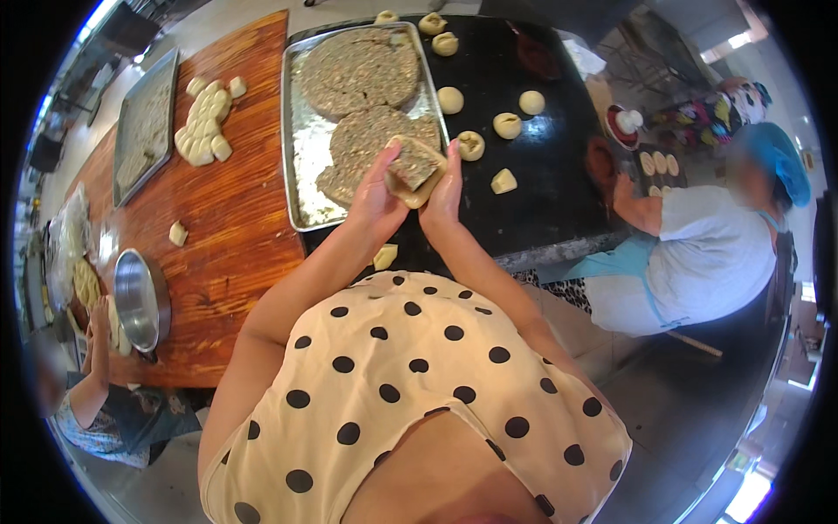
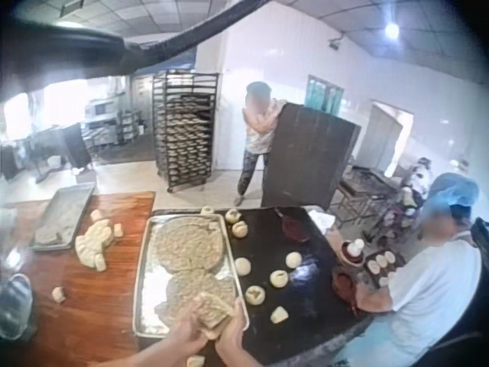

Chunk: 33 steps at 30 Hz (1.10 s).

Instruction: The person prepares filled dough buns by hand, taking portions of a meat-like filling from a tray, placing it onto pieces of flattened dough, and folding the dough around the filling into rounded buns.

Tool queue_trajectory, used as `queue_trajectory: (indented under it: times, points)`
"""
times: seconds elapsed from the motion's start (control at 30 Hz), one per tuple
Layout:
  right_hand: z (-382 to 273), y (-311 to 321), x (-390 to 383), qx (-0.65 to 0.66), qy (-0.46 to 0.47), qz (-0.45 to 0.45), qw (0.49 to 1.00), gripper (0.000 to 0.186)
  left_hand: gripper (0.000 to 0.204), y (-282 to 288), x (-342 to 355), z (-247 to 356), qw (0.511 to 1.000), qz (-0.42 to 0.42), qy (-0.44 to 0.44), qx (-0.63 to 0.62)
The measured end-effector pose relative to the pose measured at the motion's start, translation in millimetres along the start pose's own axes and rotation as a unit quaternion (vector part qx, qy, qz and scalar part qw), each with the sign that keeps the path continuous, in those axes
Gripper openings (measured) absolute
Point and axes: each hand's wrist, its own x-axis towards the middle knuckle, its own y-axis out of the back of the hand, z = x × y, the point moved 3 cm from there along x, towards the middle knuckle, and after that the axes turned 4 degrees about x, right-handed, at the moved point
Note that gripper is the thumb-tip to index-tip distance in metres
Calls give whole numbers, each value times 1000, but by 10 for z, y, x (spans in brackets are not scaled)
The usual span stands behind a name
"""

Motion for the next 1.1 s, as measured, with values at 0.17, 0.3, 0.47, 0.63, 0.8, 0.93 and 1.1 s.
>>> queue_trajectory:
  times: [0.17,0.3,0.47,0.63,0.8,0.93,1.1]
  points:
    - [38,-76,-11,-53,18,5,998,60,34,29,-89,56,999,1,-33,42]
    - [72,-96,11,-144,55,-16,988,52,30,106,-101,81,997,6,-55,52]
    - [156,-53,105,-120,48,14,991,47,31,72,-172,182,996,25,-63,64]
    - [159,-57,44,-149,8,40,988,43,33,64,-152,229,995,41,-66,59]
    - [250,-63,36,-239,97,11,966,38,28,222,20,141,969,137,-112,170]
    - [291,56,103,-295,193,-42,935,39,25,120,-28,126,959,182,-104,191]
    - [237,0,86,-85,-41,-63,994,55,26,348,171,105,949,143,-137,246]
